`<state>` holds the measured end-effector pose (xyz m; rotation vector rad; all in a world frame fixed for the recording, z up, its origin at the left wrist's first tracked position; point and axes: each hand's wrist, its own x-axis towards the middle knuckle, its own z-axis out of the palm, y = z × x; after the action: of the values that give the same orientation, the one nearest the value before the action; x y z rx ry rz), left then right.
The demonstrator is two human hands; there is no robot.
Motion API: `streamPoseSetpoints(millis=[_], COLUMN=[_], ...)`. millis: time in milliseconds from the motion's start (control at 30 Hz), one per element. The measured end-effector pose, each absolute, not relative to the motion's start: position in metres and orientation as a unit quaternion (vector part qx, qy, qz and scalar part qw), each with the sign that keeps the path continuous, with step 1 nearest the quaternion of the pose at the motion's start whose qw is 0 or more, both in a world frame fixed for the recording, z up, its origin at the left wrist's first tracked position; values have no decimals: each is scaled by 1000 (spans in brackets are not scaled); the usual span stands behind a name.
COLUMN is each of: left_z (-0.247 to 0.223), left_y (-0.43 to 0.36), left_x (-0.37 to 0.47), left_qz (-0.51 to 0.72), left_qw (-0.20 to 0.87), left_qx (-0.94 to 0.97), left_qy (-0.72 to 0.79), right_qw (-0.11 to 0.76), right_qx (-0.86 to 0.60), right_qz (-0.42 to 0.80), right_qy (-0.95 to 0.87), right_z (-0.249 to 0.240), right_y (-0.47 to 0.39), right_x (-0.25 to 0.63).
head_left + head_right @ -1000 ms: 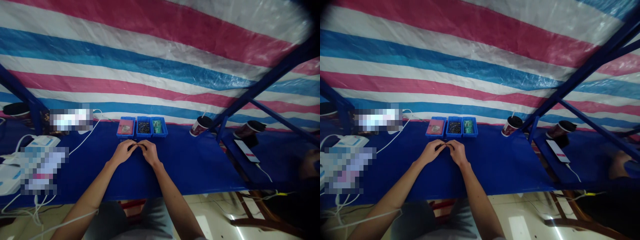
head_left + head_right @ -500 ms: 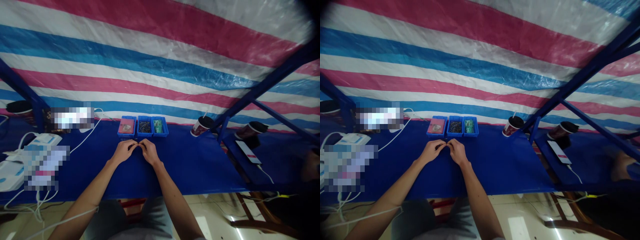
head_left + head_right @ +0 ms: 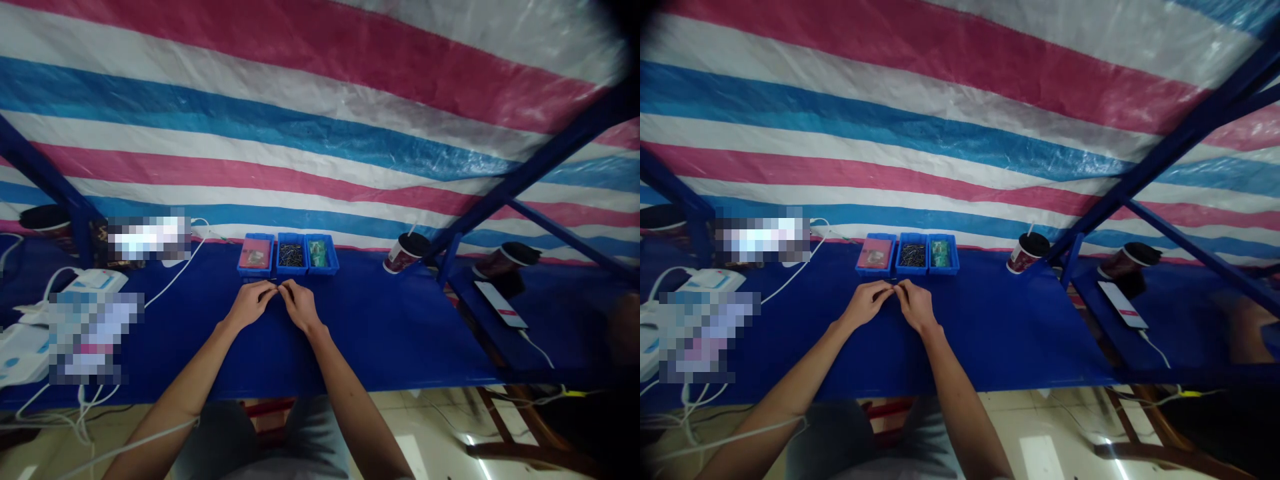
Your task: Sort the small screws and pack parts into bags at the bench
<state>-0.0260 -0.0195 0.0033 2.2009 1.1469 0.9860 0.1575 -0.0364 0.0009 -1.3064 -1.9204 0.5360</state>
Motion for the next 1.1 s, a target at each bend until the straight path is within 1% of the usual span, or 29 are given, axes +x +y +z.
streamPoseSetpoints(millis=[133,367,1100], left_z=[1,3,4], left_y=[-18,-18,-19], left_x=[-27,-25,-24], left_qz=[370,368,365], left_qw=[229,227,229], left_qx=[795,797,803], left_qy=[422,422,412], right_qw=[417,444,360], right_qx=[-466,-459,-533], right_qz=[250,249,154], right_qy=[-739,-728,-750], right_z=[3,1,-4], right_y=[-37,-34,-33], right_x=[159,159,157])
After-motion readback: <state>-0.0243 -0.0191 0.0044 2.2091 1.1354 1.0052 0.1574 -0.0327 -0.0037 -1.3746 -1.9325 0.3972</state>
